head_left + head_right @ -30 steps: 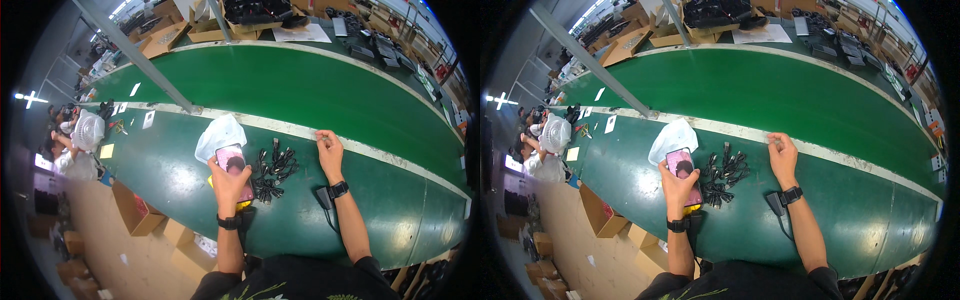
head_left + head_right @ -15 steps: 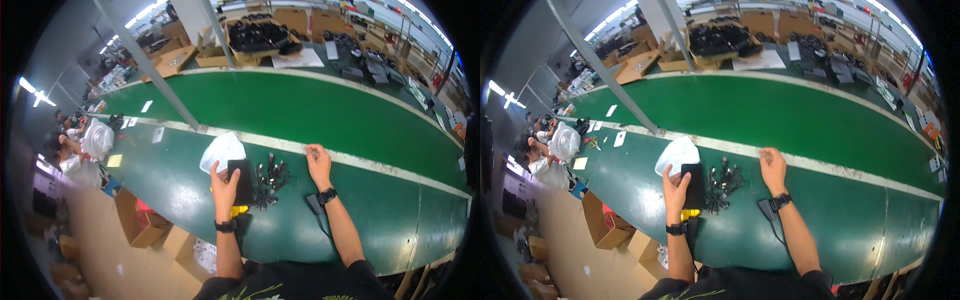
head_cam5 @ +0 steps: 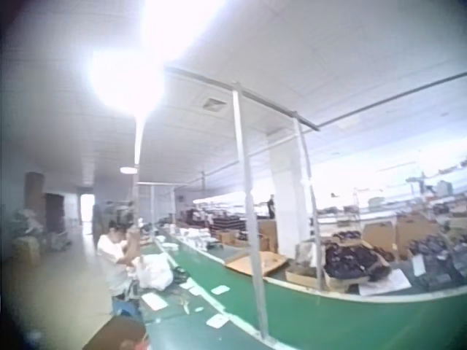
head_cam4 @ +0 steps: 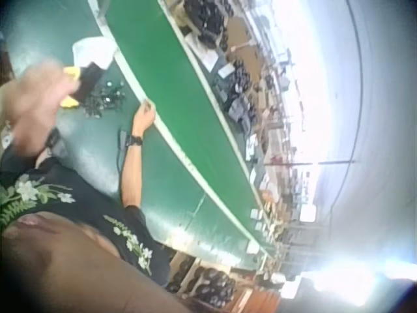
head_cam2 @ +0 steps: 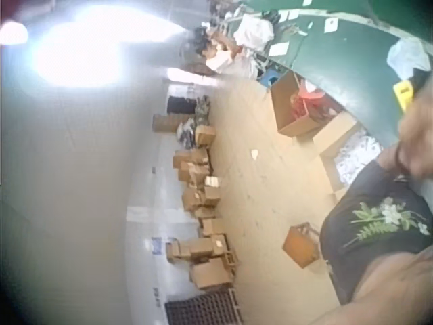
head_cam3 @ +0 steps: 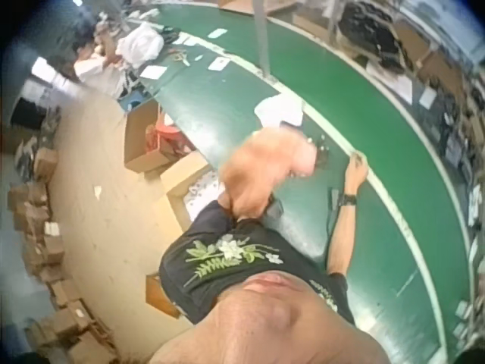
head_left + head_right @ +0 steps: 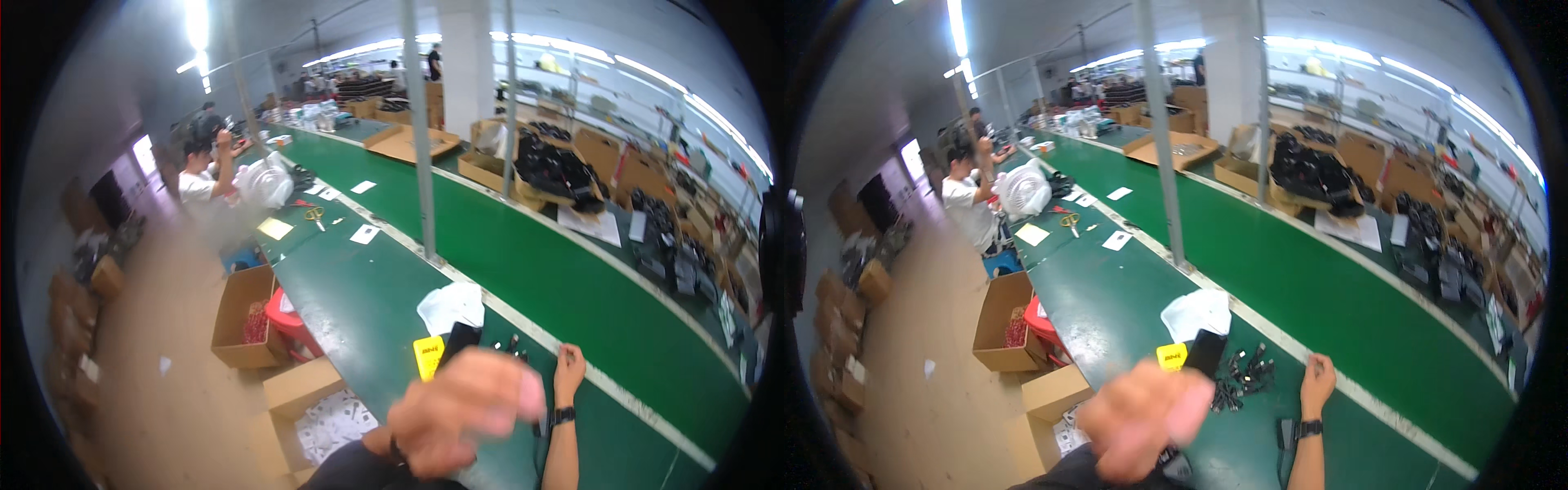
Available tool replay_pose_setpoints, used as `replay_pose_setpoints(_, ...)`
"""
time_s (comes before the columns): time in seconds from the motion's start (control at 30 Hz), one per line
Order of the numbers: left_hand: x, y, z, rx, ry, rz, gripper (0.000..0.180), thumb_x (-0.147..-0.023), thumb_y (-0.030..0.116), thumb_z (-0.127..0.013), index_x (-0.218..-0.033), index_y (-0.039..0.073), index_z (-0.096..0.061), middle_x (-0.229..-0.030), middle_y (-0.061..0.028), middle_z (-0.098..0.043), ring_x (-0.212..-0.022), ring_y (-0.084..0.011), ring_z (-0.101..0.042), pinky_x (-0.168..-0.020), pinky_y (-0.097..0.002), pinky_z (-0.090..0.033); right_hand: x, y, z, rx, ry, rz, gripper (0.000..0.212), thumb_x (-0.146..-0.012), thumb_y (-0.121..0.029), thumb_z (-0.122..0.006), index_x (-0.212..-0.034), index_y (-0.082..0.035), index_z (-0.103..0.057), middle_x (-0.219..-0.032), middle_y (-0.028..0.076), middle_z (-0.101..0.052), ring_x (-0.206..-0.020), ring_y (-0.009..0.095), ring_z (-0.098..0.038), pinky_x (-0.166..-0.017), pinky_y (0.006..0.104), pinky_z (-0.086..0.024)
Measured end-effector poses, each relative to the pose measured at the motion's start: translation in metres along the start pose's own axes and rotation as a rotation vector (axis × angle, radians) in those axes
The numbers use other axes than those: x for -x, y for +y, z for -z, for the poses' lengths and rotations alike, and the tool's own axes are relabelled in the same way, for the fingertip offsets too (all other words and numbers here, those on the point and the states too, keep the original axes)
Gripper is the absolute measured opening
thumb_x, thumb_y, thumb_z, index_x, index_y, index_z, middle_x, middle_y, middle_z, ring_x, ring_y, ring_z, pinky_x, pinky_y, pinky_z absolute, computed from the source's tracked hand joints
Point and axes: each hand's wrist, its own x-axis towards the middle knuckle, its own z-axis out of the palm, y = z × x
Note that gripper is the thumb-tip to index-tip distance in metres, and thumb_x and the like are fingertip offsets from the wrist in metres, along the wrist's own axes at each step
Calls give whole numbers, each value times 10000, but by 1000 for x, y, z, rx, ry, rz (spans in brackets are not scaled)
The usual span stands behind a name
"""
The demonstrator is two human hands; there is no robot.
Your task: Packing cables and electronic components into small cardboard boxes on an assembly line.
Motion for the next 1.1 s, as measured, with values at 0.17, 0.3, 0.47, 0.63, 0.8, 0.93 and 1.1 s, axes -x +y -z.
replay_pose_setpoints(0.17, 22, 18, -36, 333, 134, -333, 486, -1048, 373, -672, -1519, 273, -605, -1480, 10, -643, -1464, -269, -433, -1174, -648, -354, 1, -7, 2, 42, 7, -5, 76, -1002, -92, -684, -993, -23, -715, -761, -28, -616, -571, 36, -396, -528, 266, -321)
replay_pose_setpoints(0.3, 27, 16, -39, 484, 347, -153, 476, -1052, 323, -673, -1520, 269, -607, -1461, -8, -670, -1458, -279, -483, -1168, -649, -362, 0, 5, 6, 66, 22, -39, 66, -996, -88, -690, -994, -29, -719, -748, -30, -612, -564, 39, -424, -533, 258, -337)
replay_pose_setpoints(0.47, 31, -1, -24, 530, 241, -99, 421, -1054, 293, -679, -1471, 244, -655, -1408, 13, -716, -1429, -234, -544, -1191, -654, -333, 7, -21, -5, 7, -29, -134, 44, -981, -51, -702, -1005, -21, -722, -749, -25, -632, -589, 26, -495, -554, 236, -373)
replay_pose_setpoints(0.63, 6, -14, -17, 434, 341, 49, 319, -1051, 273, -679, -1364, 233, -733, -1242, 57, -789, -1414, -179, -541, -1189, -595, -356, 3, -14, 10, 90, -43, -207, 54, -961, -26, -697, -1004, -3, -720, -692, -16, -610, -575, 27, -490, -560, 229, -380)
replay_pose_setpoints(0.8, 12, -37, -30, 433, 420, -13, 300, -1059, 284, -656, -1342, 231, -742, -1228, 67, -789, -1321, -183, -580, -1126, -552, -407, 6, -17, 12, 38, 39, -226, 52, -940, -36, -716, -986, -34, -739, -690, -22, -620, -579, 39, -523, -561, 235, -396)
replay_pose_setpoints(0.93, 14, -36, -17, 502, 240, 197, 277, -1067, 275, -640, -1312, 206, -750, -1254, 52, -777, -1279, -198, -601, -1085, -518, -446, 6, -32, 5, 96, -24, -172, 64, -967, -51, -709, -1012, -61, -754, -876, -14, -717, -647, 37, -563, -589, 222, -428)
replay_pose_setpoints(1.1, 16, -66, -26, 522, 206, 203, 242, -1075, 294, -633, -1258, 190, -751, -1272, 24, -765, -1286, -238, -600, -1058, -497, -467, 4, -34, -2, 168, -36, -158, 56, -958, -103, -735, -986, -79, -777, -691, 2, -638, -551, 56, -512, -522, 272, -390)
